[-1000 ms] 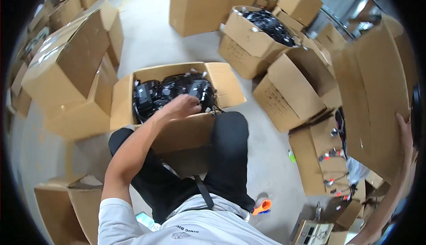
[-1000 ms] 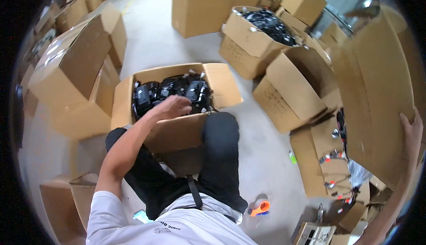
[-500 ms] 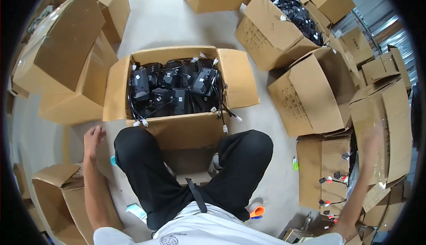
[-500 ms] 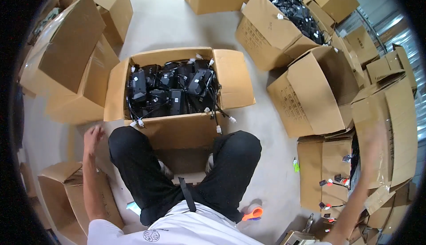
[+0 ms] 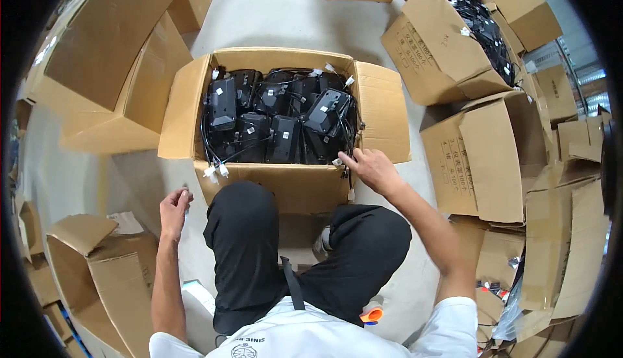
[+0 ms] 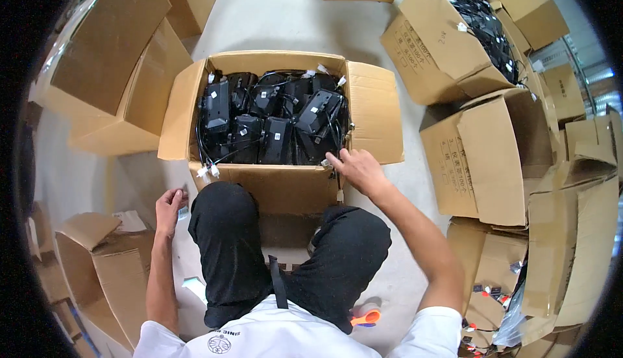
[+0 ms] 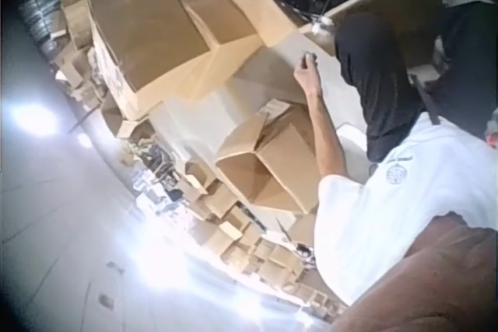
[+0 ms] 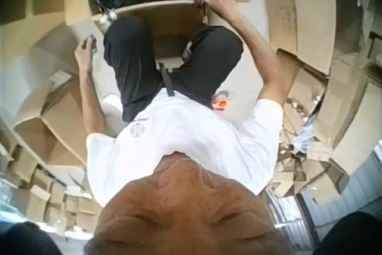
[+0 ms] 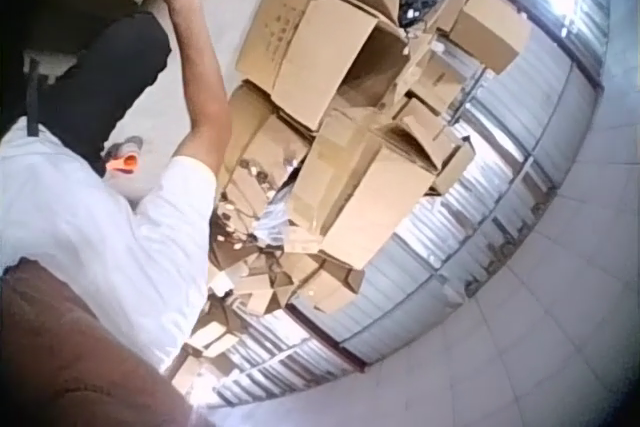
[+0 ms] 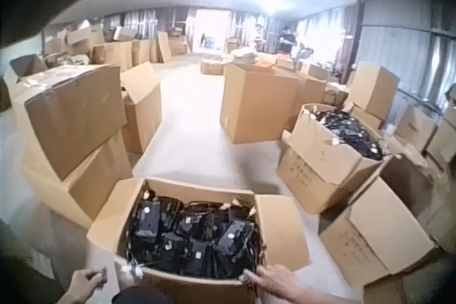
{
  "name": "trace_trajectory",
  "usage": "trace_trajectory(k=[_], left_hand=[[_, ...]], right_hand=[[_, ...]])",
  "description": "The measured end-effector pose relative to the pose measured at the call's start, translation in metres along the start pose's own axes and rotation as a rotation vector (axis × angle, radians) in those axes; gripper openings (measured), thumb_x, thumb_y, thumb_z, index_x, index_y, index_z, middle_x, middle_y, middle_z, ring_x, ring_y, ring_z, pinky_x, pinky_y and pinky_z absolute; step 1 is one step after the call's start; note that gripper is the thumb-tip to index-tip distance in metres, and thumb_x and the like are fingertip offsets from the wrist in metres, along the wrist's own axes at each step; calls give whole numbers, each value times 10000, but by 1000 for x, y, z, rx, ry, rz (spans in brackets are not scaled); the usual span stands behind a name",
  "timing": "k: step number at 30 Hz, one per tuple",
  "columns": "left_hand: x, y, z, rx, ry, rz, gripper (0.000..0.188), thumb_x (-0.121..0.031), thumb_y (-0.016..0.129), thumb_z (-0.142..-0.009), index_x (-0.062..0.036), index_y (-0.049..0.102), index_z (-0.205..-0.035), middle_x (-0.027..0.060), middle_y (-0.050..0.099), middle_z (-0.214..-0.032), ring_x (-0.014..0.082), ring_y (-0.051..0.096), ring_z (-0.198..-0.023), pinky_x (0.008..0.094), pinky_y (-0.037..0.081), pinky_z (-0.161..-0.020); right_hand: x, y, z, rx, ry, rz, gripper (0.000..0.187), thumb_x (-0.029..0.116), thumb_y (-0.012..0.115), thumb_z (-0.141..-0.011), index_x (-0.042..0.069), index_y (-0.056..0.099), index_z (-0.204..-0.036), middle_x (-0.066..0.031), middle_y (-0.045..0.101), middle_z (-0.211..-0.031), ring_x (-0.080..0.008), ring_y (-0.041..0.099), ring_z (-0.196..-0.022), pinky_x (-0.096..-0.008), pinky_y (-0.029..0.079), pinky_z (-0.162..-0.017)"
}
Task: The person packs rearview mirror monitors into cardboard boxes by hand.
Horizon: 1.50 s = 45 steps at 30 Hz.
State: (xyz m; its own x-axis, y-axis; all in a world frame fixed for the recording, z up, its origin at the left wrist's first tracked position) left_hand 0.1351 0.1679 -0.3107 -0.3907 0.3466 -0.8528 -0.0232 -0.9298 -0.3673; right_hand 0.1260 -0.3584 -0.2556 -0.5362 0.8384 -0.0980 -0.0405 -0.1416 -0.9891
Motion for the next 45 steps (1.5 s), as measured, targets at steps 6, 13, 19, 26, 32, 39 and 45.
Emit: trace_trajectory(k=[6,13,19,26,32,39,45], left_hand=[[42,26,11,19,-70,12,295,-229,608,-994,20,683,-1134,87,736,-986,157,702,-921,274,543,-765],[47,7,-25,-108,-129,182,449,-357,564,-1016,40,635,-1213,141,710,-1090,204,682,-1011,331,549,-859],[54,32,-133,-101,-199,1222,440,-334,581,-1012,6,560,-1291,137,688,-1100,259,674,-970,382,550,-857],[10,67,-117,-241,-61,1217,218,-40,694,-902,-77,607,-1099,54,679,-982,164,655,-825,306,525,-715],[-66,90,-73,-118,425,362,169,25,628,-893,2,678,-1053,121,685,-1131,213,677,-943,298,532,-802],[-116,97,-39,-17,785,-420,869,-377,816,-769,22,431,-1438,284,374,-1506,428,344,-1415,484,267,-1184],[-101,98,-53,-145,917,-500,579,-288,770,-827,6,576,-1286,234,560,-1366,374,536,-1280,434,437,-1069]], right_hand=[[-27,32,-37,433,-168,35,187,187,628,-872,92,693,-1019,-117,669,-921,-284,692,-889,-429,548,-729],[-53,39,-53,185,391,-980,203,238,715,-853,46,699,-917,-159,699,-809,-344,689,-746,-439,540,-663],[28,75,-121,278,336,-246,357,391,752,-814,64,761,-957,-203,719,-869,-387,696,-843,-465,550,-759],[23,78,-101,-167,591,-750,411,386,708,-883,37,706,-1103,-213,709,-836,-369,700,-782,-432,541,-716],[33,64,-113,-175,585,-539,396,414,636,-950,44,683,-1085,-213,704,-844,-388,687,-750,-451,533,-680],[51,11,-121,-383,252,-310,211,227,699,-898,49,681,-1010,-136,635,-842,-337,654,-755,-421,525,-636],[76,-26,-164,-141,-57,-428,202,244,689,-862,47,651,-840,-133,618,-790,-341,654,-770,-453,536,-668]])
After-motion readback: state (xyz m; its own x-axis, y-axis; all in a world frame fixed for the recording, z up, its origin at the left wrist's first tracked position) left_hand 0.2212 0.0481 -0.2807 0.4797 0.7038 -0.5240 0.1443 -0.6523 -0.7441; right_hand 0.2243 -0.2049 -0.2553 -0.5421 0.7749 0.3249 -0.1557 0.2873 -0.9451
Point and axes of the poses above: each hand's wrist, its own z-axis away from the middle knuckle, its own y-axis out of the palm, x = y × z, the point moved 4 cm from there along -z, towards the middle knuckle
